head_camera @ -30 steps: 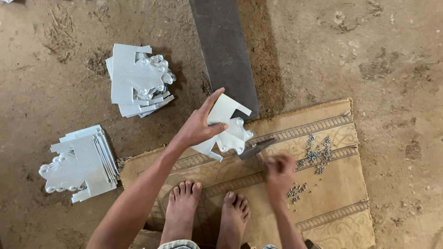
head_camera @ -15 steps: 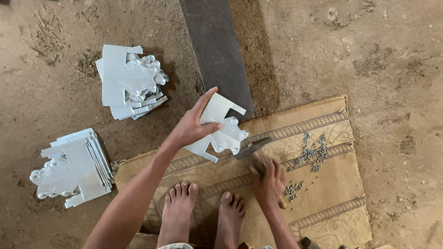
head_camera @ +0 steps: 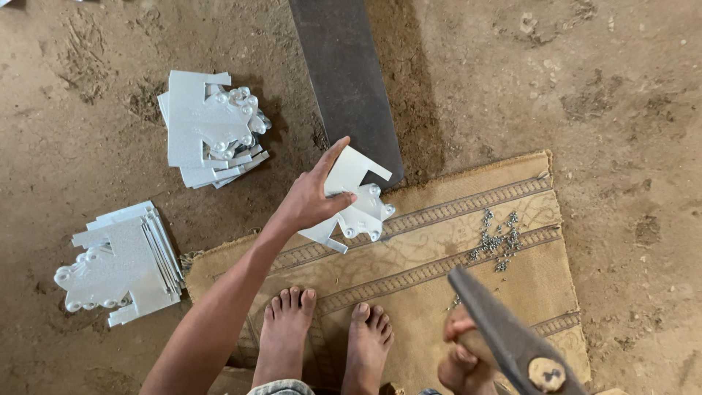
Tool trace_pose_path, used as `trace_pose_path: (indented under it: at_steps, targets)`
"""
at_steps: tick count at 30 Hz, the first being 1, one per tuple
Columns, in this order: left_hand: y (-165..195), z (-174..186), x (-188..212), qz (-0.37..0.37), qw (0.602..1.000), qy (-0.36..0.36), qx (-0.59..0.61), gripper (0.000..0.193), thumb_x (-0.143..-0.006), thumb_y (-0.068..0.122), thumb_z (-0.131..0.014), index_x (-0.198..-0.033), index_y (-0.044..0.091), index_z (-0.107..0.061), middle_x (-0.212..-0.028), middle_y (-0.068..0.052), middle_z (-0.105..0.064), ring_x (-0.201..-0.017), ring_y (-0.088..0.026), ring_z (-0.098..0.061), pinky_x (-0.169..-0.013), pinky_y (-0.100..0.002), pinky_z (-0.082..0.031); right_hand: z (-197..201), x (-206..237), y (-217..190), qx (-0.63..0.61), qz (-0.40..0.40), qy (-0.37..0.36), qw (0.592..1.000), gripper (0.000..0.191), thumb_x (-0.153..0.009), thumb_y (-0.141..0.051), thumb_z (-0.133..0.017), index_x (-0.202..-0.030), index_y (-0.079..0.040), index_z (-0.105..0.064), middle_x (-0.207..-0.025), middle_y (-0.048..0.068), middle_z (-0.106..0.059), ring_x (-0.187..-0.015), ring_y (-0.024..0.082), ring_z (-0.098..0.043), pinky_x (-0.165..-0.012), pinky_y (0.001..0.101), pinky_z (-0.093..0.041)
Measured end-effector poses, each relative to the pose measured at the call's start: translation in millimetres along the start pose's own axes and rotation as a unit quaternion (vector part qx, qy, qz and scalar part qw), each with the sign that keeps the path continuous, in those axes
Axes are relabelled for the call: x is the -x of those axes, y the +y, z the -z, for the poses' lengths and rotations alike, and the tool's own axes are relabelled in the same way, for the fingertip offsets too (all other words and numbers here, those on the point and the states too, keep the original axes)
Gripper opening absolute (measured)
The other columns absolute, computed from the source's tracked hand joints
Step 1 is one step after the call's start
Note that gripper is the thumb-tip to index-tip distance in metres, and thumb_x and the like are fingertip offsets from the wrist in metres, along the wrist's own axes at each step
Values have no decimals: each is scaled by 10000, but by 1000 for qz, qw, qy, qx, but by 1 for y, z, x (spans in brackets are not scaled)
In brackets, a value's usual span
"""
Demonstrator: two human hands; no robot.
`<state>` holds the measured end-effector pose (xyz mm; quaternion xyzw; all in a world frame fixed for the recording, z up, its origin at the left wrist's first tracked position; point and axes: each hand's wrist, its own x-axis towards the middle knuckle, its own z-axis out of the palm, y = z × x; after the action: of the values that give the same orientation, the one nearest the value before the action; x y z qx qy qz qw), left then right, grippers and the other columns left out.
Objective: The person stands at a work area and hammers small nails into white ornamental metal pieces one at a time, holding each piece against a metal bar while striking the nails with a hammer, then sets the finished piece on a growing pile and picks up the next piece.
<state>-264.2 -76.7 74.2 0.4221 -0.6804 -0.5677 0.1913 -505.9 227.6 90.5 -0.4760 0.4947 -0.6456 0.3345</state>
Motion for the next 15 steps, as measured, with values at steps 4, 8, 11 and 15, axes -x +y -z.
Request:
trace_pose_path:
  at_steps: [4, 8, 11, 15]
  targets:
    - [0, 1, 1, 0, 1000, 1, 2, 993, -807, 305, -767, -1628, 289, -209, -1446, -159, -627, -1292, -400, -619, -1128, -491, -443, -9, -33, 7, 491, -200, -110, 841, 219, -989, -271, -556, -1019, -56, -587, -542, 81, -538, -432, 220, -502, -486, 408, -405]
    - [-5, -2, 1, -2, 1000, 15, 3, 998, -797, 298, -760, -1628, 288, -206, -1446, -158, -632, -1266, -400, -637, -1125, -492, -455, -18, -31, -26, 499, -144, -51, 853, 226, -956, -210, -588, -1077, -23, -621, -585, 76, -562, -492, 195, -569, -487, 405, -448]
    - [-8, -3, -4, -7, 1000, 19, -4, 1011, -797, 279, -762, -1625, 289, -183, -1481, -167, -588, -1253, -408, -630, -1140, -516, -404, -19, -21, -38, 334, -81, 10, 939, 243, -943, -182, -621, -1116, -12, -635, -692, 70, -585, -565, 178, -569, -525, 380, -442]
    - [-8, -2, -3, -24, 999, 20, -5, 1015, -807, 275, -767, -1629, 285, -173, -1507, -186, -560, -1267, -425, -611, -1139, -519, -413, -18, -28, -14, -27, -29, 73, 997, 251, -968, -150, -665, -1172, -5, -657, -893, 66, -620, -711, 162, -563, -598, 335, -411]
